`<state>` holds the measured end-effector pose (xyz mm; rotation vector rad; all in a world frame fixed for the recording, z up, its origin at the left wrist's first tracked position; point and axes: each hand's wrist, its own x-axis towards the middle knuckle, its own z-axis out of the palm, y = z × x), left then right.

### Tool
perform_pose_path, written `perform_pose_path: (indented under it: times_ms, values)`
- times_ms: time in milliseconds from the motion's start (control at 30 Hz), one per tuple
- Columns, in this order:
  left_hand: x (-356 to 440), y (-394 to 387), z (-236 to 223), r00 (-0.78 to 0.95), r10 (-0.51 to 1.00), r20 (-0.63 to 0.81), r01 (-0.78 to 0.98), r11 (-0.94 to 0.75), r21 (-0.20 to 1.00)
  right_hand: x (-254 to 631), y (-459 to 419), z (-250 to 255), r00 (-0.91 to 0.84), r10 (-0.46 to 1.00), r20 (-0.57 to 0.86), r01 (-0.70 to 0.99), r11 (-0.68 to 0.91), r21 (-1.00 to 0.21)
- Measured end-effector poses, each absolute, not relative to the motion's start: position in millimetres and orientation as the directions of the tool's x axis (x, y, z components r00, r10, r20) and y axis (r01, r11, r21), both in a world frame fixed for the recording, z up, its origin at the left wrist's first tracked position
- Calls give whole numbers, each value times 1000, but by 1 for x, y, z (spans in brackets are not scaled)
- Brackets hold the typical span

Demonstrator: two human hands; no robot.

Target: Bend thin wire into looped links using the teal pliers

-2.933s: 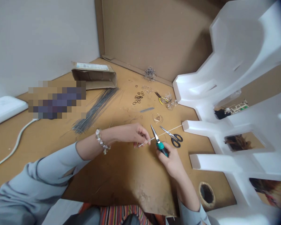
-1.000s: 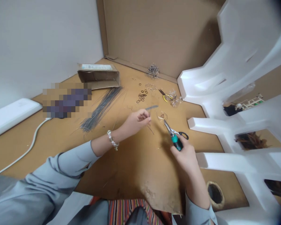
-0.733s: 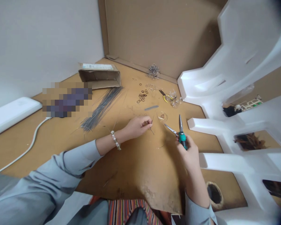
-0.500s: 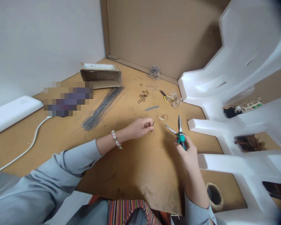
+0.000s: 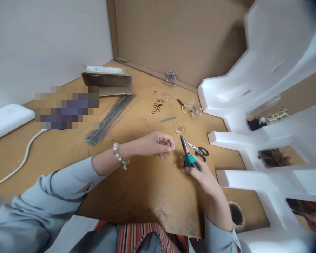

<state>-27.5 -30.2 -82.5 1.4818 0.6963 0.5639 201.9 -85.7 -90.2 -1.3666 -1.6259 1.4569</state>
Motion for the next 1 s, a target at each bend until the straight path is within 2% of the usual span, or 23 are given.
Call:
perform_pose_path:
  times_ms: [133, 267, 633, 1000]
  values:
    - [-28, -30, -84, 725, 683, -93, 32, 101, 994, 203, -86, -90, -400, 870, -289, 233, -208, -950]
    - [-28, -32, -82, 724, 671, -161, 68, 163, 984, 205, -88, -89, -465, 814, -349, 149, -317, -937]
    - [-23, -39, -69, 730, 634, -255, 158, 207, 965, 203, -88, -88, -474, 808, -351, 116, -338, -934]
    - [-21, -40, -68, 724, 626, -291, 130, 291, 948, 202, -89, -86, -467, 798, -381, 157, -349, -924]
